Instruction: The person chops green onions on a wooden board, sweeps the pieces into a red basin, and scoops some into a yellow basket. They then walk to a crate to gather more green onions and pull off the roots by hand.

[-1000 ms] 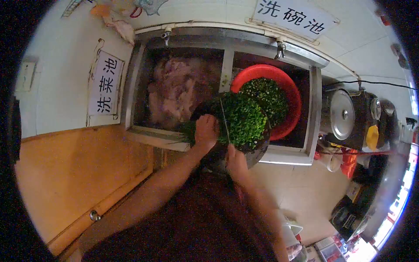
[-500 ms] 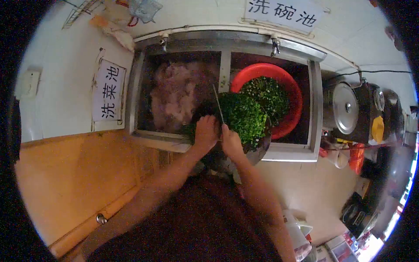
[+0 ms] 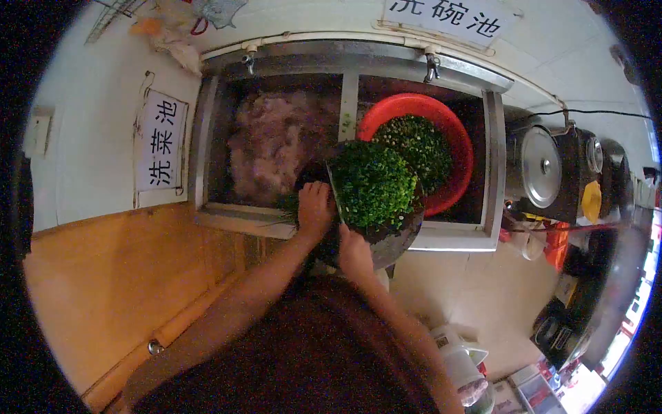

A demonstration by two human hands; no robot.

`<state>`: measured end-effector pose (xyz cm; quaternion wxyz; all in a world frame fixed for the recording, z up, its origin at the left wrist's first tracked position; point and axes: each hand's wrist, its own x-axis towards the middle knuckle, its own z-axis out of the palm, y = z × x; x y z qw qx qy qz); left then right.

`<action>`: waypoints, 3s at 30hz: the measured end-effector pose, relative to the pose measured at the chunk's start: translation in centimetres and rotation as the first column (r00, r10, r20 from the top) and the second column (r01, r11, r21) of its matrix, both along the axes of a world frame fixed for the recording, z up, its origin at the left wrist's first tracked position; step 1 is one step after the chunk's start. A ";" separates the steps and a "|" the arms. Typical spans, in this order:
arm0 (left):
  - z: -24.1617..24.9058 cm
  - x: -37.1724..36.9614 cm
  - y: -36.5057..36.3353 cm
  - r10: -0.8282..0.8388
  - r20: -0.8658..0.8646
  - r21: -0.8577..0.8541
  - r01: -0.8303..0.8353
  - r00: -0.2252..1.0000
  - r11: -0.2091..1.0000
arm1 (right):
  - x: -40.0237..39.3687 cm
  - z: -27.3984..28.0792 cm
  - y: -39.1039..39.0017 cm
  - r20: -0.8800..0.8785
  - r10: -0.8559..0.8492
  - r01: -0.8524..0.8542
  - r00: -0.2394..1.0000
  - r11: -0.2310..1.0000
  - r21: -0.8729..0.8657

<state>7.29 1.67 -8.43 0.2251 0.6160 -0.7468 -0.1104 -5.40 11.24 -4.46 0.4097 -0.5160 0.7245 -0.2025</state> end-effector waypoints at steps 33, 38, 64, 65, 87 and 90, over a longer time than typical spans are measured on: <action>1.8 1.2 0.4 0.025 -0.139 0.003 -0.025 0.990 1.000 | -3.2 3.8 -0.4 0.225 0.010 -0.047 0.974 0.986 0.163; 0.0 1.2 0.6 0.010 -0.026 0.018 -0.010 1.000 1.000 | -0.8 -1.1 2.1 0.120 0.026 -0.033 0.992 0.998 0.058; 3.1 3.2 -1.0 0.146 -0.348 0.198 -0.080 0.926 0.977 | -0.6 5.8 1.1 -0.052 0.112 -0.118 0.992 0.985 -0.122; 3.0 3.9 -1.0 0.185 -0.445 0.153 -0.129 0.876 0.980 | -0.1 7.0 1.0 -0.122 0.131 -0.146 0.984 0.982 -0.123; 1.0 0.7 -2.4 -0.102 -0.491 0.001 0.117 0.865 0.993 | -2.0 -0.9 4.0 -0.298 0.282 -0.343 0.912 0.922 -0.178; 2.7 -1.4 -2.7 -0.131 -0.356 -0.016 0.134 0.925 0.991 | -7.4 4.4 2.3 -0.054 0.192 -0.200 0.980 0.928 -0.314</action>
